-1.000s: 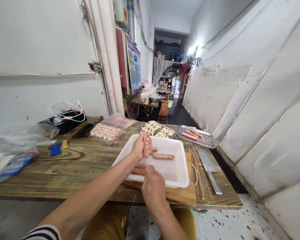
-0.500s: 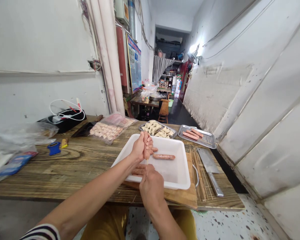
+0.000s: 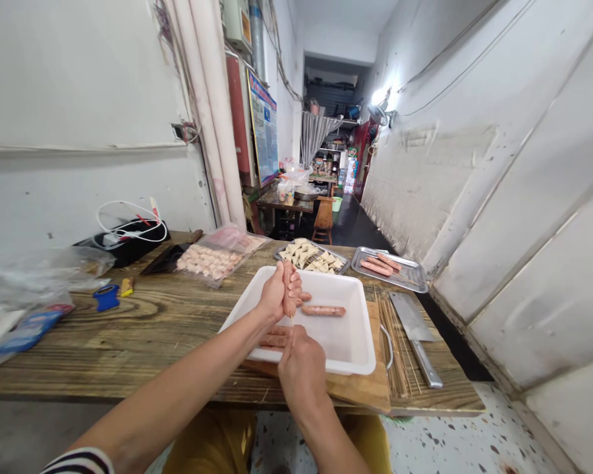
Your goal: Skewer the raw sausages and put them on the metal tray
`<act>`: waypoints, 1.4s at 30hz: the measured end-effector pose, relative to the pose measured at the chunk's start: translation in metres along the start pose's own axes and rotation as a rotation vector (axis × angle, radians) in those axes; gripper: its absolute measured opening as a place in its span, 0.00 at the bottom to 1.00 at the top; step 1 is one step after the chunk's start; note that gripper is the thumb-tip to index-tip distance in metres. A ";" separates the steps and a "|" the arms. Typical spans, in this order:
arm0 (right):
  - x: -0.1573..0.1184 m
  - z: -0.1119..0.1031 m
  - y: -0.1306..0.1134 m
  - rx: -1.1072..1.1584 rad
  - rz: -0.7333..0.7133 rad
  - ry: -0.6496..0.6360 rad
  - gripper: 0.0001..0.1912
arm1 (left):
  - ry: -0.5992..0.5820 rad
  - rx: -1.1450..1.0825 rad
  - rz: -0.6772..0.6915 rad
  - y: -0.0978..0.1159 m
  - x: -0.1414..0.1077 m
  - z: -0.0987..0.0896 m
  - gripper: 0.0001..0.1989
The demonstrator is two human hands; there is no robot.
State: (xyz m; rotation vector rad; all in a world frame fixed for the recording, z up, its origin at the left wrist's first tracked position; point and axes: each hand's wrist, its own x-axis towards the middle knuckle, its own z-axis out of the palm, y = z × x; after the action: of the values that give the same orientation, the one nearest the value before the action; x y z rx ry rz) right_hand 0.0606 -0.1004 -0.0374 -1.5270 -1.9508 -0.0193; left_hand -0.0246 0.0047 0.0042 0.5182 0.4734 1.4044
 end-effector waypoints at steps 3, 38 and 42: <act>0.001 -0.001 -0.001 -0.028 0.020 -0.043 0.15 | 0.014 0.007 -0.027 0.000 0.000 -0.002 0.19; 0.022 0.006 0.006 0.336 0.008 0.048 0.18 | -0.014 0.000 -0.048 0.003 -0.003 0.003 0.20; 0.023 0.003 0.007 0.368 -0.001 0.035 0.18 | 0.014 0.001 -0.055 0.004 -0.003 0.005 0.21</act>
State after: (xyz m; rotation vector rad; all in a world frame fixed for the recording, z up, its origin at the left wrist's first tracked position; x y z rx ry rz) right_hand 0.0629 -0.0774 -0.0311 -1.2734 -1.8074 0.2941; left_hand -0.0250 0.0017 0.0110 0.4935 0.4959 1.3561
